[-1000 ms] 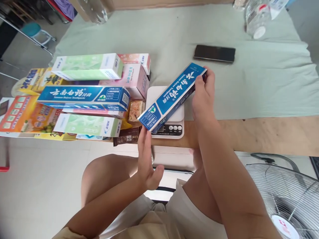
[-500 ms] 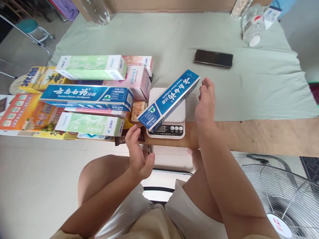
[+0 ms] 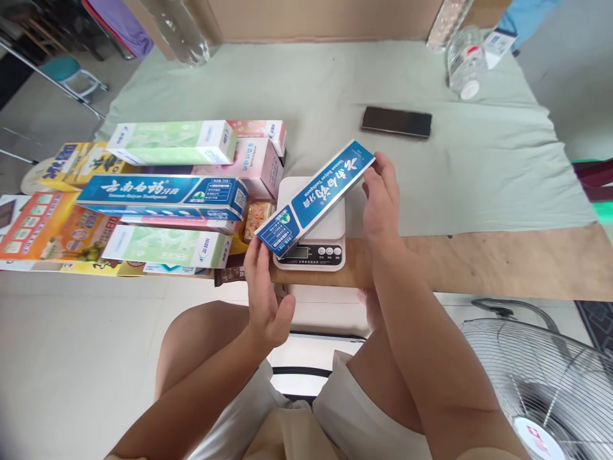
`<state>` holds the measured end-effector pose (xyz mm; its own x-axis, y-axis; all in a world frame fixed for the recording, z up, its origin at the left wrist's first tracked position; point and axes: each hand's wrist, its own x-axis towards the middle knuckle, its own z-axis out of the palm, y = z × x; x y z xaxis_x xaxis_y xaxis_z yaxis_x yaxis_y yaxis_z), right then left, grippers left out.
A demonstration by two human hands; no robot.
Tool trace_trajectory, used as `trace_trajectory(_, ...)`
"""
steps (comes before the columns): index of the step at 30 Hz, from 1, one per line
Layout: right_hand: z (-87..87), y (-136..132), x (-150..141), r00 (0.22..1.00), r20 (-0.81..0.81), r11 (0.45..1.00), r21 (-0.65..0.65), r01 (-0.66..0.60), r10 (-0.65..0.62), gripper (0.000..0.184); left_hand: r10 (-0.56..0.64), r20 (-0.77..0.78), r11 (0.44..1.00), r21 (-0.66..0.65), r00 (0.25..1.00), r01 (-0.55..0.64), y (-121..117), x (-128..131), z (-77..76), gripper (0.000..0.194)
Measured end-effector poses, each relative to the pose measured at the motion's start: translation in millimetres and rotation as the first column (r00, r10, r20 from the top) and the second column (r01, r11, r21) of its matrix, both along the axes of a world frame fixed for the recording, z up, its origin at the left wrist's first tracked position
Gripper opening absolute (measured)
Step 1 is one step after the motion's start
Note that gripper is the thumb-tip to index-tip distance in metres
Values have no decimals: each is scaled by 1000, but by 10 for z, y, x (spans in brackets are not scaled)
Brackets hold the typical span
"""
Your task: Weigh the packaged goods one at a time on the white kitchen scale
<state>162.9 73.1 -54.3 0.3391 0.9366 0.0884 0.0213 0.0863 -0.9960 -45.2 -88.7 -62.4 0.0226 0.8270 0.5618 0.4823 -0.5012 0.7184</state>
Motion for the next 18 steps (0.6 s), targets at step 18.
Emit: trace_trajectory(18,105,-761,1189,896,-27,896,-42,443,-444,46,-286,202,902,-273,937,334,711,954,122,78)
